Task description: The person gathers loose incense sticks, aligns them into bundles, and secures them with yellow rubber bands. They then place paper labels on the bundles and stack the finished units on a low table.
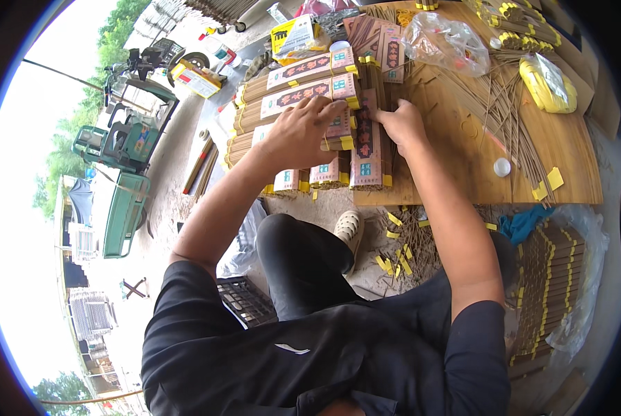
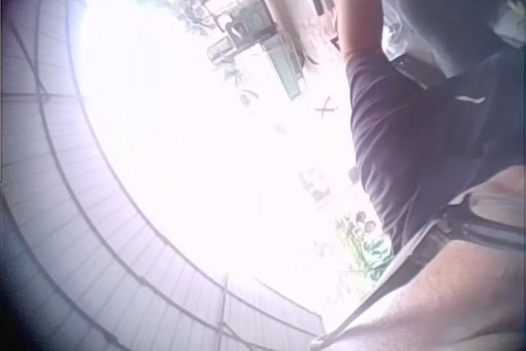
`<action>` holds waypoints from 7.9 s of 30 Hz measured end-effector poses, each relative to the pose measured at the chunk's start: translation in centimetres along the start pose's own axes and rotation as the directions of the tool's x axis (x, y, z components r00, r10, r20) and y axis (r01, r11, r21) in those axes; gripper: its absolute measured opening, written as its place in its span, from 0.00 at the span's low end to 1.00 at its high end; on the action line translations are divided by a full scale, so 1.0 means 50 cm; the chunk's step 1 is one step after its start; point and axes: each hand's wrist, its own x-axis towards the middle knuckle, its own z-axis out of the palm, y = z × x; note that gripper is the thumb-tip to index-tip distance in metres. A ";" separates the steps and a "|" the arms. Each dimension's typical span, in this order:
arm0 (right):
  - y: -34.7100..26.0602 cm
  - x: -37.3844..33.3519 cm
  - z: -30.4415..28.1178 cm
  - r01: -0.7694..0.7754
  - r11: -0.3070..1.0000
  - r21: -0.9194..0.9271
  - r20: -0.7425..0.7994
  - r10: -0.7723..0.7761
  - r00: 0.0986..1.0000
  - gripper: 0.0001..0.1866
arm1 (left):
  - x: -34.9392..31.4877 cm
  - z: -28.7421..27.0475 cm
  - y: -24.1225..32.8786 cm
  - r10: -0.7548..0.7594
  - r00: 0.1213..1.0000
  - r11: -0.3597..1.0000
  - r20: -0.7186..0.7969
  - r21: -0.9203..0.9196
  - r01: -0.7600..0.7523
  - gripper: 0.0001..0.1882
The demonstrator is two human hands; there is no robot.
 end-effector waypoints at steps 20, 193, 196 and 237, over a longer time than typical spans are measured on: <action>-0.016 -0.001 0.016 0.048 0.997 0.058 -0.144 -0.039 0.989 0.33 | 0.012 0.009 -0.003 0.001 0.999 0.999 -0.046 -0.049 -0.003 0.45; -0.196 0.034 0.041 -0.089 0.992 -0.090 0.022 0.091 0.996 0.23 | -0.199 0.174 -0.460 -0.612 0.747 -0.312 0.258 -0.947 0.071 0.40; -0.174 0.026 0.023 0.000 1.000 -0.022 0.080 0.002 0.997 0.23 | -0.187 0.180 -0.466 -0.675 0.713 -0.207 0.188 -0.976 0.062 0.43; 0.545 -0.918 -1.329 -0.903 0.427 -0.043 -0.995 0.068 0.079 0.29 | -0.012 0.185 0.452 0.416 0.858 0.607 0.300 -0.795 -0.016 0.11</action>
